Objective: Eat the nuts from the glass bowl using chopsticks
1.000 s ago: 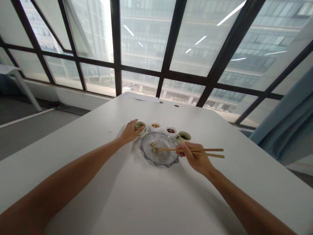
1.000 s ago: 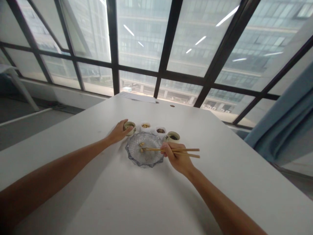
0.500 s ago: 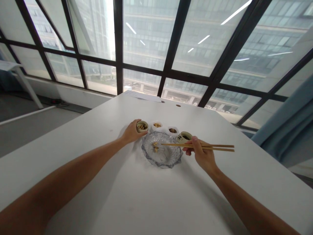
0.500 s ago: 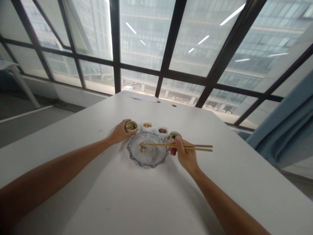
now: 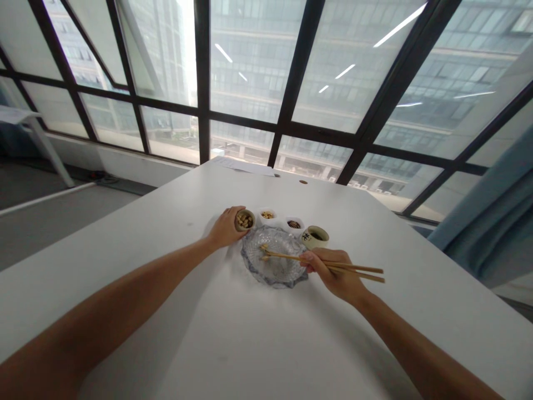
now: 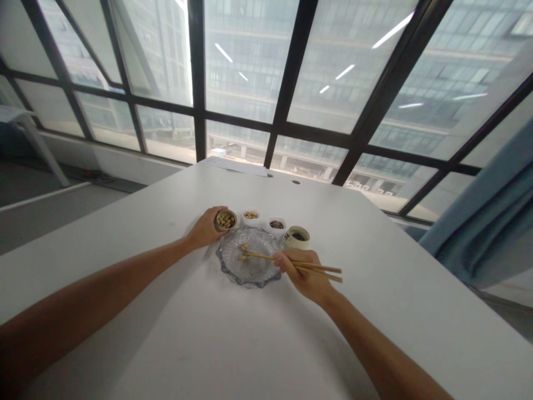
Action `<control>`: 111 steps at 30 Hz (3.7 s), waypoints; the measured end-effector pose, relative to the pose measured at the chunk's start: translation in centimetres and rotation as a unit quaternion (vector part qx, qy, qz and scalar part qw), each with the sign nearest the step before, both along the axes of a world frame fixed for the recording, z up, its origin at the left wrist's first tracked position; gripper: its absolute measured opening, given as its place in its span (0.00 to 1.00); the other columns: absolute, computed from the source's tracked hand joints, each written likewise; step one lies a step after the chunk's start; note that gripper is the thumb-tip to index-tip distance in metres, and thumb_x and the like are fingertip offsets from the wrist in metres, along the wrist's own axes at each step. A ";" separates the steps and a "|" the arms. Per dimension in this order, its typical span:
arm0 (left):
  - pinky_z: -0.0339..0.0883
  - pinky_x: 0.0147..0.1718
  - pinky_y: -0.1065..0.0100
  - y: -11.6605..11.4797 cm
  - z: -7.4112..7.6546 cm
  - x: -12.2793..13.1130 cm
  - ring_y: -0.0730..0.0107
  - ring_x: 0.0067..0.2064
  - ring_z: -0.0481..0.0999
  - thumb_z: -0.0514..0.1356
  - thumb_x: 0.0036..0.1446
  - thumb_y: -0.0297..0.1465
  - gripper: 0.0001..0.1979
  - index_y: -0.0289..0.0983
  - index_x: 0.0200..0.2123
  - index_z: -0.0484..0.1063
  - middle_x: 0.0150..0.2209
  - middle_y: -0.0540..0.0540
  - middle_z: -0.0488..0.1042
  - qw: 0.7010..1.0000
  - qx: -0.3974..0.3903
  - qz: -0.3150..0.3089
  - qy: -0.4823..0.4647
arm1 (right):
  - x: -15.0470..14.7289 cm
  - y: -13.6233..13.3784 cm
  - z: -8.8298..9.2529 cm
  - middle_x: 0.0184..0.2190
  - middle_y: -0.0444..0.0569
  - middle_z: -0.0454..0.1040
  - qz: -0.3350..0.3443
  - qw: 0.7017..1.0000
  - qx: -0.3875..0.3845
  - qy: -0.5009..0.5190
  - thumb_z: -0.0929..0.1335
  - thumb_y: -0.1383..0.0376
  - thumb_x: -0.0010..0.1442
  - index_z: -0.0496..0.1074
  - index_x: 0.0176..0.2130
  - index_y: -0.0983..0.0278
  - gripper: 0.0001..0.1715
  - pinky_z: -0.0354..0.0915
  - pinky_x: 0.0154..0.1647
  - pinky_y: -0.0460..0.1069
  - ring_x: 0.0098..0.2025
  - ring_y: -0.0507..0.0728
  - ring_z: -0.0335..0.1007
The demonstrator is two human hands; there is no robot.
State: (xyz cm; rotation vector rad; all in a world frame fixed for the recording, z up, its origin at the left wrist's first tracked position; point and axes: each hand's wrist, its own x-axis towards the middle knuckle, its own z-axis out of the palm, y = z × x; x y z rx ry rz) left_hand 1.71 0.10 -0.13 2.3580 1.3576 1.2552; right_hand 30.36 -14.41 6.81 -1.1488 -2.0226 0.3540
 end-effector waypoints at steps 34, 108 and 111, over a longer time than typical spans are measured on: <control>0.66 0.58 0.52 0.5 -0.5 -0.1 0.51 0.57 0.72 0.68 0.47 0.33 0.31 0.38 0.55 0.65 0.55 0.39 0.73 1.000 0.018 -0.008 -0.003 | -0.2 0.8 -1.6 0.27 0.50 0.79 -0.023 0.998 -0.001 0.056 0.64 0.48 0.66 0.79 0.31 0.61 0.25 0.70 0.29 0.51 0.28 0.57 0.74; 0.67 0.57 0.52 0.6 -0.7 -0.2 0.52 0.55 0.75 0.69 0.48 0.43 0.35 0.35 0.57 0.65 0.54 0.35 0.74 0.996 -0.050 0.028 -0.072 | 2.4 3.3 -4.8 0.17 0.47 0.74 -0.115 0.831 -0.194 0.508 0.74 0.48 0.53 0.72 0.25 0.62 0.21 0.65 0.13 0.47 0.16 0.53 0.67; 0.68 0.55 0.50 0.5 -0.6 -0.3 0.51 0.54 0.76 0.68 0.49 0.45 0.36 0.36 0.58 0.64 0.54 0.35 0.75 0.994 -0.072 0.047 -0.061 | 2.5 3.3 -5.5 0.18 0.48 0.75 -0.132 0.805 -0.206 0.541 0.74 0.50 0.54 0.71 0.25 0.62 0.20 0.66 0.14 0.46 0.16 0.53 0.67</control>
